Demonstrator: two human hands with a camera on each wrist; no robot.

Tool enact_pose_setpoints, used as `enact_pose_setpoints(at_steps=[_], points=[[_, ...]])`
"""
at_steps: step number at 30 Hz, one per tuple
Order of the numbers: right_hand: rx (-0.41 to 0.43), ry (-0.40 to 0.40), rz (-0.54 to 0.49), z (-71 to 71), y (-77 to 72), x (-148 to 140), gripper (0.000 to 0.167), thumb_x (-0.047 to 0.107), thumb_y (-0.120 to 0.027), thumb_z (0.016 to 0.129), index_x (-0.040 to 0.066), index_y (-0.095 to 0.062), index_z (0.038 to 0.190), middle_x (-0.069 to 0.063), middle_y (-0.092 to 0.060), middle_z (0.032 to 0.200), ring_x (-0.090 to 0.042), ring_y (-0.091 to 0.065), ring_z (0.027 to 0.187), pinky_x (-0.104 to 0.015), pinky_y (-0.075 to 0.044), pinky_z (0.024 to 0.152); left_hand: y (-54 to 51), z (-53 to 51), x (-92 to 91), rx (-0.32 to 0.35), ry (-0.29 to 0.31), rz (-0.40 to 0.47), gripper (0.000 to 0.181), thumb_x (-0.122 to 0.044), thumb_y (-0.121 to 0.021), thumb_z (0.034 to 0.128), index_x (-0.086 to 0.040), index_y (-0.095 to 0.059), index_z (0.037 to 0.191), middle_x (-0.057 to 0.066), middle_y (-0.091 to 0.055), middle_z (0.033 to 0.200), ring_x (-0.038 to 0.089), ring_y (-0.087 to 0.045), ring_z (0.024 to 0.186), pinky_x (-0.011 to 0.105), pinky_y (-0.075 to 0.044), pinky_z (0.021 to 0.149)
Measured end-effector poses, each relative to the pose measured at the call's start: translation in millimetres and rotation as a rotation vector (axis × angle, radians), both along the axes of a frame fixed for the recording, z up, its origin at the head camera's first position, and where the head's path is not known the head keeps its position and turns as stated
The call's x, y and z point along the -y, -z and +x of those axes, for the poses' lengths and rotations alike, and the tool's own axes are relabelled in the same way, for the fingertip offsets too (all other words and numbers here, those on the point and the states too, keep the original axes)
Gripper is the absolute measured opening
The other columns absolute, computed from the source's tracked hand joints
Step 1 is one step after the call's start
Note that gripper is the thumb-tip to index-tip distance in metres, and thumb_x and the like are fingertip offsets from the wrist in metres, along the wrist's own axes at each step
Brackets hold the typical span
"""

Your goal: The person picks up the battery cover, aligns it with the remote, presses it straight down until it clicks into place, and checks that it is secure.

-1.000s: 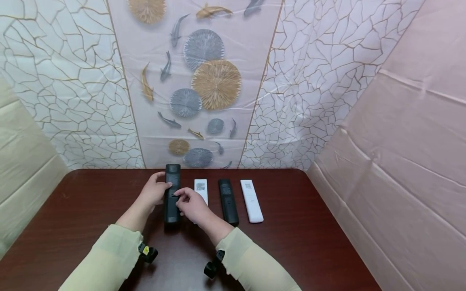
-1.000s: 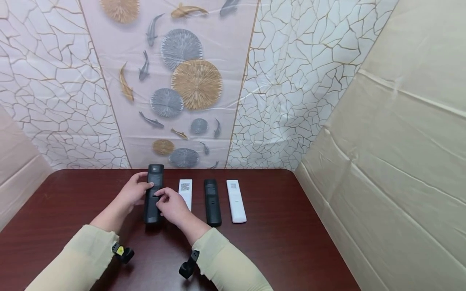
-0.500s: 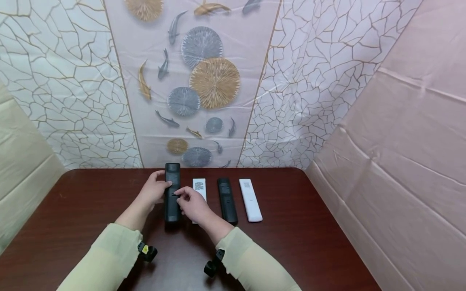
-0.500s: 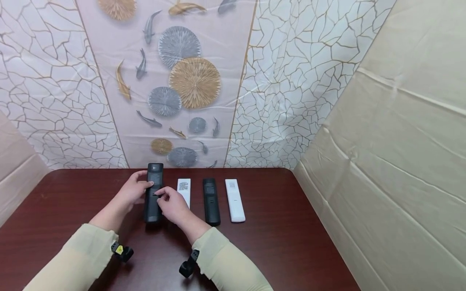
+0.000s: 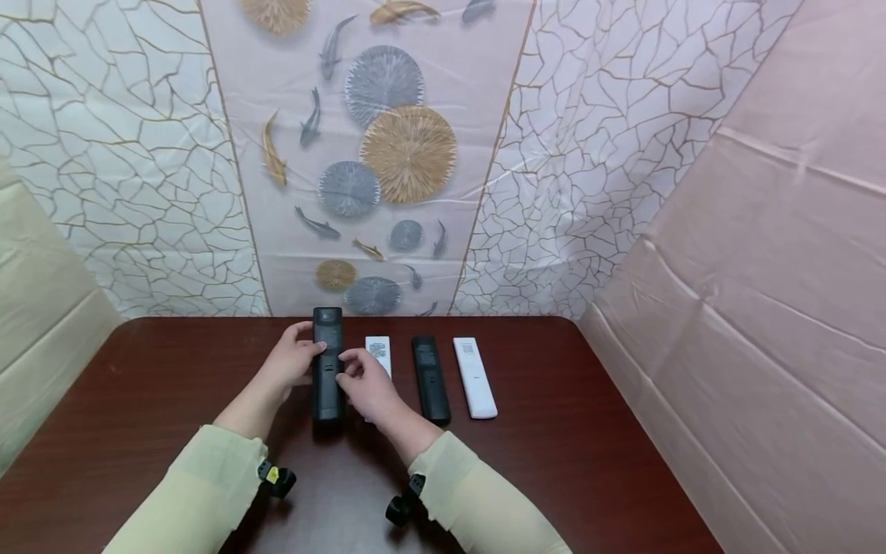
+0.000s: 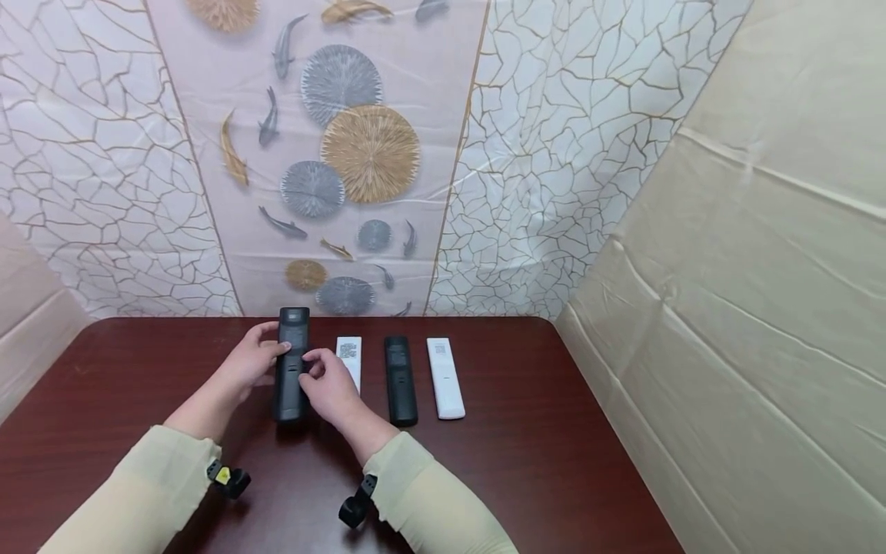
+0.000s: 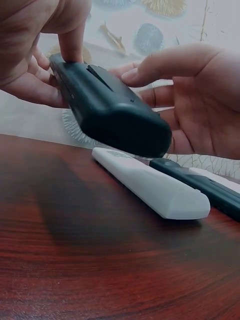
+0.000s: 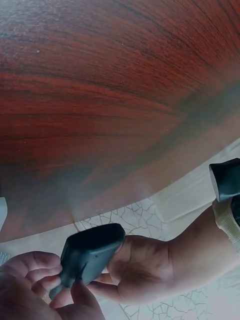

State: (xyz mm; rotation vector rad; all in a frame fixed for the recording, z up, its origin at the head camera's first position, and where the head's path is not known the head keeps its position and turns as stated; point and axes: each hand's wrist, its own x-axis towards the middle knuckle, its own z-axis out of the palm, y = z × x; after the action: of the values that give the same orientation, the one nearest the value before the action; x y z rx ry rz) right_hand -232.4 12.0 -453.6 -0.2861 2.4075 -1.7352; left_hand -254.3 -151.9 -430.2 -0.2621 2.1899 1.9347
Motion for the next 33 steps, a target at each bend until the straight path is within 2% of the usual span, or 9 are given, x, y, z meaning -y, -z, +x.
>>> enact_pose_setpoints(at_steps=[4, 7, 11, 19, 24, 33], points=[[0.059, 0.016, -0.047, -2.8, 3.0, 1, 0.041, 0.016, -0.062, 0.097, 0.016, -0.052, 0.138, -0.002, -0.057, 0.099, -0.020, -0.058, 0.068, -0.037, -0.053, 0.063, -0.9, 0.2, 1.0, 0.008, 0.014, 0.019, 0.065, -0.021, -0.045, 0.1064, -0.012, -0.009, 0.159, 0.027, -0.036, 0.149, 0.041, -0.051, 0.124, 0.054, -0.050, 0.092], [0.103, 0.005, -0.091, -6.5, 4.7, 1, 0.050, 0.019, -0.061, 0.097, 0.017, -0.046, 0.145, -0.003, -0.060, 0.102, -0.021, -0.060, 0.071, -0.045, -0.055, 0.071, -1.6, 0.2, 0.8, 0.001, 0.022, 0.028, 0.065, -0.021, -0.046, 0.1064, -0.012, -0.009, 0.159, 0.026, -0.035, 0.150, 0.042, -0.048, 0.128, 0.055, -0.050, 0.093], [0.134, -0.003, -0.138, -10.9, 3.4, 0, 0.049, 0.021, -0.062, 0.097, 0.020, -0.048, 0.144, -0.005, -0.063, 0.100, -0.022, -0.061, 0.072, -0.051, -0.055, 0.075, -2.0, -0.6, 0.2, -0.006, 0.028, 0.035, 0.066, -0.021, -0.046, 0.1062, -0.012, -0.008, 0.159, 0.026, -0.034, 0.151, 0.042, -0.046, 0.131, 0.055, -0.049, 0.094], [0.145, 0.014, -0.161, -15.6, 3.0, -1, 0.049, 0.017, -0.064, 0.095, 0.022, -0.049, 0.142, -0.004, -0.063, 0.099, -0.019, -0.059, 0.069, -0.044, -0.056, 0.066, -1.4, -2.0, 0.9, -0.032, 0.035, 0.039, 0.065, -0.021, -0.048, 0.1058, -0.014, -0.012, 0.159, 0.024, -0.038, 0.149, 0.040, -0.048, 0.129, 0.052, -0.052, 0.090], [0.157, 0.007, -0.169, -17.4, 3.7, -1, 0.051, 0.017, -0.064, 0.094, 0.022, -0.048, 0.142, -0.004, -0.064, 0.099, -0.018, -0.059, 0.067, -0.045, -0.057, 0.066, -1.1, -1.1, 0.0, -0.027, 0.035, 0.039, 0.065, -0.021, -0.049, 0.1055, -0.015, -0.013, 0.159, 0.024, -0.039, 0.149, 0.040, -0.049, 0.128, 0.052, -0.053, 0.088], [0.140, -0.013, -0.167, -15.8, 3.2, -2, 0.051, 0.016, -0.064, 0.093, 0.022, -0.047, 0.141, -0.005, -0.063, 0.097, -0.020, -0.060, 0.064, -0.052, -0.056, 0.070, -2.7, 0.9, 0.1, -0.022, 0.026, 0.043, 0.065, -0.021, -0.049, 0.1052, -0.016, -0.013, 0.159, 0.024, -0.040, 0.148, 0.040, -0.049, 0.128, 0.050, -0.054, 0.087]])
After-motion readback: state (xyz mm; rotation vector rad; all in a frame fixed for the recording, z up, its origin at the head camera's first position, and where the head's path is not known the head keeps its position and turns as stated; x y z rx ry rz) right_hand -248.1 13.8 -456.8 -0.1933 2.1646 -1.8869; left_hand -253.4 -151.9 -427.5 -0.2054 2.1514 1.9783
